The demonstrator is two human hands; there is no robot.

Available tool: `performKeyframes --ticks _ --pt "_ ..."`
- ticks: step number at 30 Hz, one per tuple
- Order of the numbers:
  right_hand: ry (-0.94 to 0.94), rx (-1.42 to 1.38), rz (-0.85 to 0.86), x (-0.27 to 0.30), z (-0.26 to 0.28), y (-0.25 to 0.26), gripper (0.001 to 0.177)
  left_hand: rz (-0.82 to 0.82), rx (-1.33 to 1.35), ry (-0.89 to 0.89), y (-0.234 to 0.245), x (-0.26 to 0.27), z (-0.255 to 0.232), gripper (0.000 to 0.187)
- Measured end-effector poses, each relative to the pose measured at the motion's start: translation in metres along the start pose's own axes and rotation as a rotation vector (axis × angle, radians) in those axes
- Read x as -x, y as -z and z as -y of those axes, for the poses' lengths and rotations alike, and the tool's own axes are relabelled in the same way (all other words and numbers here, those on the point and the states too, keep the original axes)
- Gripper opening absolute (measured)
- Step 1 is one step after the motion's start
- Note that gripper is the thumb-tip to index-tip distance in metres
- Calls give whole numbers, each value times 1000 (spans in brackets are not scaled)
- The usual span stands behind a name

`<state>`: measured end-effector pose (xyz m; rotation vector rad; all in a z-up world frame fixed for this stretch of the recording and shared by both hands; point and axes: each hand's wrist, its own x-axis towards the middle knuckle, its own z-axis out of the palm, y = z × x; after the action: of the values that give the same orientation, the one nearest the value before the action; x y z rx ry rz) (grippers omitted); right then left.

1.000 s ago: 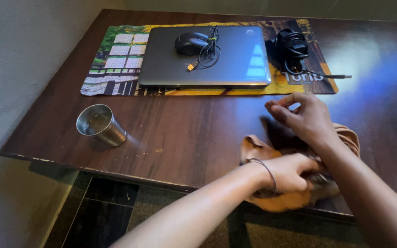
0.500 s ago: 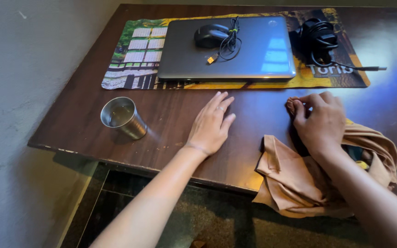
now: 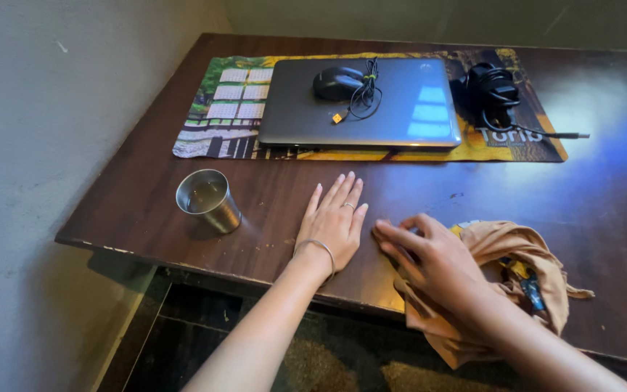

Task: The person wipes a wooden table surface with a cloth. They dip the cloth into a metal cup of water, wring it out, and wipe the table in sections, moving the cup as needed to reach different areas.

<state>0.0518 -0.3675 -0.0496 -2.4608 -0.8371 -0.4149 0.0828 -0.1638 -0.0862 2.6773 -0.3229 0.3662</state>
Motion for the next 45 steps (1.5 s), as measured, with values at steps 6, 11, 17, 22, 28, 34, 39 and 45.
performKeyframes --ticks 6,11,17,22,28,34,39,45 --pt "-245 256 -22 28 -66 42 26 -16 -31 -11 -4 0 1 57" --pt "-592 439 -178 13 -115 48 25 -22 -71 -25 -2 0 0 58" --pt "-305 235 -146 -28 -51 -13 23 -32 4 -4 -2 1 -1 56" --pt "61 174 -167 -22 -1 -31 31 -65 104 18 5 1 -2 56" --pt "-342 357 -51 -24 -55 10 24 -65 113 26 7 2 -3 58" --pt "-581 314 -223 -48 -108 11 27 -65 105 33 5 2 -4 60" --pt "-457 232 -204 -66 -79 -22 20 -112 221 28 13 1 0 69" --pt "-73 27 -153 -66 14 -58 38 -234 445 -6 18 6 6 69"
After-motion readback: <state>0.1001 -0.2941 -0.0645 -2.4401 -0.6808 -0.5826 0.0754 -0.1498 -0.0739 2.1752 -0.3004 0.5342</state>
